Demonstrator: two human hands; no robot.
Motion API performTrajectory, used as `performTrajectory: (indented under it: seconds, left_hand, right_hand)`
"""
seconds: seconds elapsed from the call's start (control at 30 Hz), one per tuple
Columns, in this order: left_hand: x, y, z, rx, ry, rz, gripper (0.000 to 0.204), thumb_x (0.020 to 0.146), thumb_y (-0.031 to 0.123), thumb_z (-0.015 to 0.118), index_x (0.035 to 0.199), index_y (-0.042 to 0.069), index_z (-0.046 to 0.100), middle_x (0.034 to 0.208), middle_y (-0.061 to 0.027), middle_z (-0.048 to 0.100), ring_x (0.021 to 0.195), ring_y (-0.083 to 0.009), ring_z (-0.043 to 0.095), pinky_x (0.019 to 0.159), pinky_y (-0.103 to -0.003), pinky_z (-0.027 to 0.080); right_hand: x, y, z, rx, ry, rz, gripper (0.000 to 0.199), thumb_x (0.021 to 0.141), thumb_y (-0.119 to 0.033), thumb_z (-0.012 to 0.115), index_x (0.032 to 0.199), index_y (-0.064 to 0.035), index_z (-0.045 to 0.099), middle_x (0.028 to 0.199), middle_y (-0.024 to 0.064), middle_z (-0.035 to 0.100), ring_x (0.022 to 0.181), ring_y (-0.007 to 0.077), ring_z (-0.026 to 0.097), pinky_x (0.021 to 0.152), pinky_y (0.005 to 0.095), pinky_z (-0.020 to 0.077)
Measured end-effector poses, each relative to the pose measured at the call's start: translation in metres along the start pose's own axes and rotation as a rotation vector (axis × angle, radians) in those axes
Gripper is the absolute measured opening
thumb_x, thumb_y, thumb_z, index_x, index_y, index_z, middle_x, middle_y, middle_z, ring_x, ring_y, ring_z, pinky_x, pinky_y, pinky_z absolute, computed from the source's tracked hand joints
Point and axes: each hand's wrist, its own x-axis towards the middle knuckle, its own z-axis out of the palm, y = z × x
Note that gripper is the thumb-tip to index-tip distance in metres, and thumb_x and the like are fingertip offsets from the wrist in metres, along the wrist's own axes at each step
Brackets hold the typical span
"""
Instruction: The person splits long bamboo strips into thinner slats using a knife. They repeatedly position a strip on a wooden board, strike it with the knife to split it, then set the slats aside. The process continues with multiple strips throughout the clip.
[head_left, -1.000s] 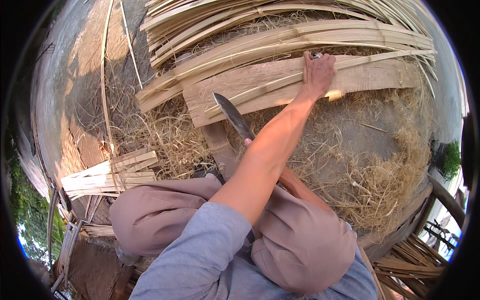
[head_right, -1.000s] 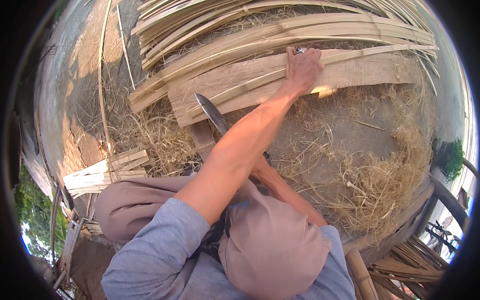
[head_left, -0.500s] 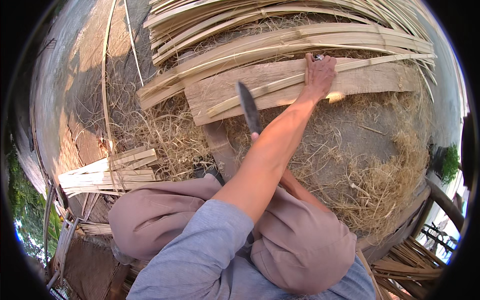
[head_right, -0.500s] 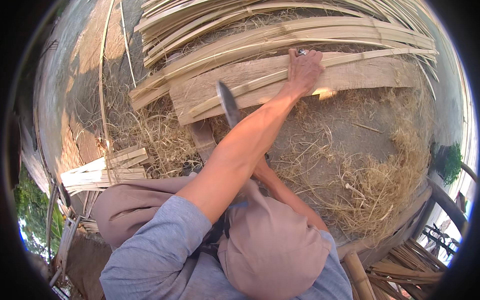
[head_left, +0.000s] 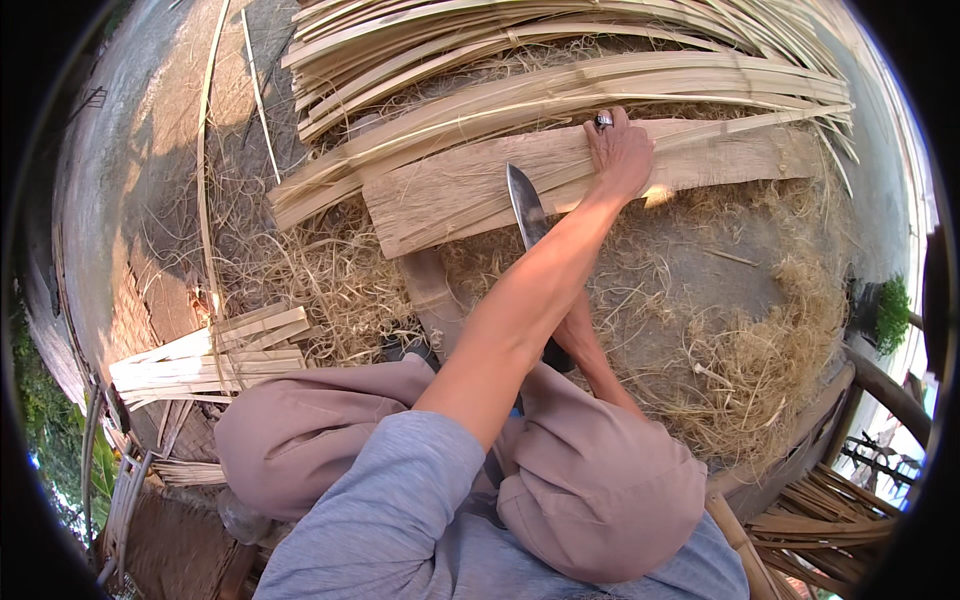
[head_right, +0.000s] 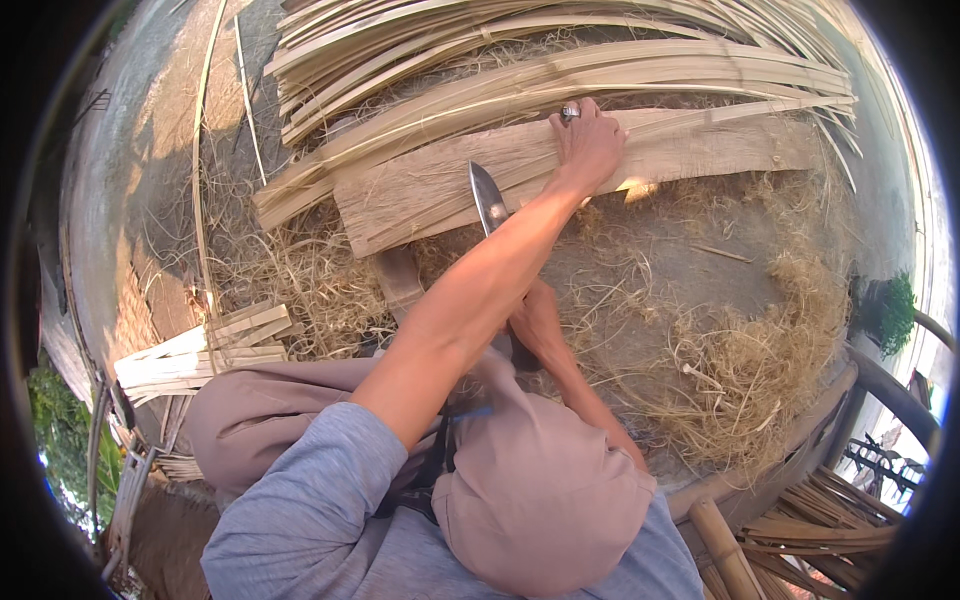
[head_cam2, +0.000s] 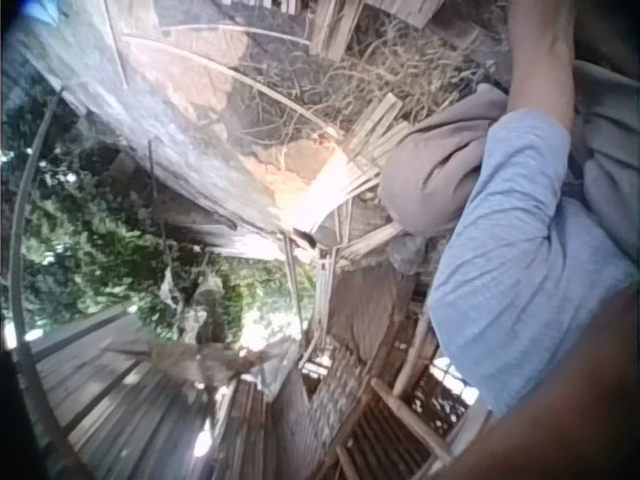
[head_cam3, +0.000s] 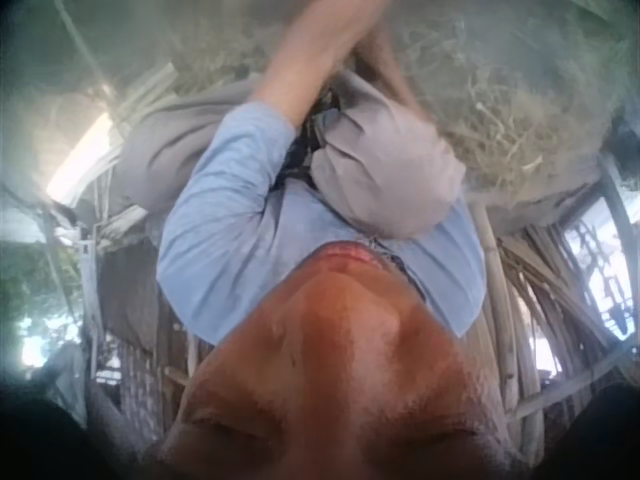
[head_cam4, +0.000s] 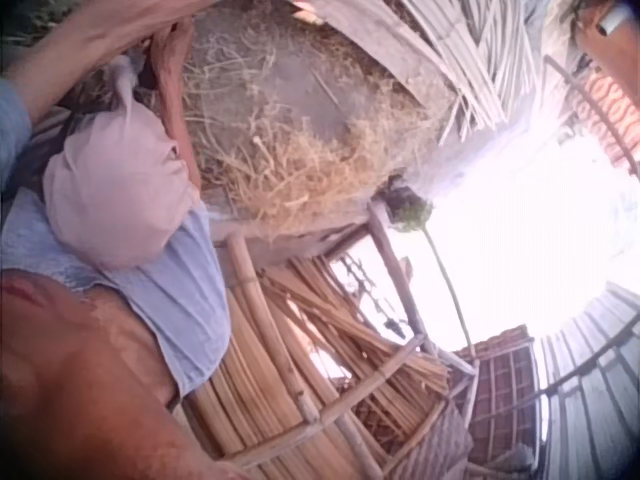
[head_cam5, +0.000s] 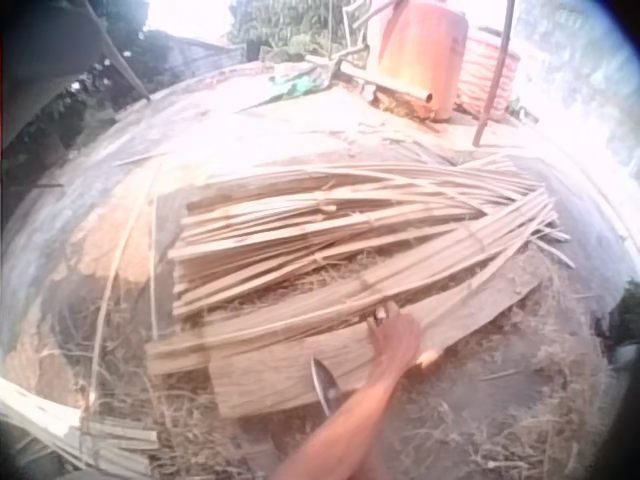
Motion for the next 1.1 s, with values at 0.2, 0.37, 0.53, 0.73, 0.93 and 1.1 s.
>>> performTrajectory:
  seconds: [0.2, 0.37, 0.53, 0.73, 0.93, 1.1]
  left_hand:
    - [-0.03, -0.011, 0.009, 0.348, -0.165, 0.291, 0.108, 0.083, 0.055, 0.075, 0.164, 0.013, 0.018, 0.17, -0.023, 0.011, 0.159, -0.0397, -0.002, 0.127, -0.054, -0.008]
    - [-0.026, -0.029, 0.041, 0.698, 0.084, 0.292, 0.114, 0.078, 0.036, 0.081, 0.165, 0.014, 0.01, 0.171, -0.0211, 0.009, 0.159, -0.0385, -0.003, 0.128, -0.052, -0.008]
    - [-0.028, -0.023, 0.035, 0.583, -0.073, 0.266, 0.114, 0.076, 0.027, 0.081, 0.165, 0.014, 0.012, 0.171, -0.0204, 0.008, 0.159, -0.0384, -0.003, 0.128, -0.051, -0.008]
    - [-0.035, -0.018, 0.028, 0.532, -0.107, 0.275, 0.116, 0.075, 0.033, 0.083, 0.165, 0.013, 0.012, 0.171, -0.0202, 0.01, 0.159, -0.0391, -0.002, 0.128, -0.051, -0.006]
    - [-0.032, -0.031, 0.038, 0.603, 0.056, 0.298, 0.113, 0.077, 0.036, 0.082, 0.165, 0.012, 0.014, 0.171, -0.0206, 0.011, 0.159, -0.0391, -0.002, 0.129, -0.051, -0.006]
    - [-0.03, -0.033, 0.044, 0.608, 0.104, 0.315, 0.111, 0.078, 0.035, 0.081, 0.164, 0.012, 0.015, 0.171, -0.0204, 0.011, 0.159, -0.0391, -0.001, 0.129, -0.051, -0.005]
  right_hand:
    - [0.018, 0.014, -0.011, -0.075, 0.217, -0.078, 0.024, 0.097, -0.016, 0.063, 0.096, 0.0076, 0.068, 0.082, 0.0145, 0.073, 0.073, 0.0171, 0.068, 0.065, 0.0366, 0.0552]
    - [0.02, 0.038, 0.013, -0.197, 0.41, -0.253, 0.033, 0.096, -0.026, 0.067, 0.105, 0.0058, 0.069, 0.097, 0.0165, 0.074, 0.09, 0.0231, 0.07, 0.081, 0.0405, 0.0554]
    - [0.021, 0.013, -0.032, -0.158, -0.044, -0.121, 0.034, 0.094, -0.026, 0.069, 0.114, 0.0029, 0.068, 0.115, 0.0194, 0.071, 0.107, 0.0293, 0.068, 0.093, 0.045, 0.0522]
    - [0.016, 0.035, -0.019, -0.094, -0.047, -0.156, 0.033, 0.093, -0.024, 0.07, 0.112, 0.0031, 0.068, 0.112, 0.02, 0.072, 0.105, 0.0286, 0.069, 0.09, 0.0454, 0.0538]
    - [0.009, 0.05, 0.015, -0.208, -0.031, -0.036, 0.05, 0.09, -0.027, 0.075, 0.128, 0.0012, 0.059, 0.136, 0.0257, 0.058, 0.129, 0.0314, 0.055, 0.105, 0.0488, 0.0447]
    - [0.01, 0.069, 0.018, 0.096, -0.067, 0.066, 0.053, 0.091, -0.032, 0.075, 0.13, -0.0011, 0.057, 0.133, 0.0193, 0.059, 0.126, 0.0296, 0.055, 0.105, 0.045, 0.045]
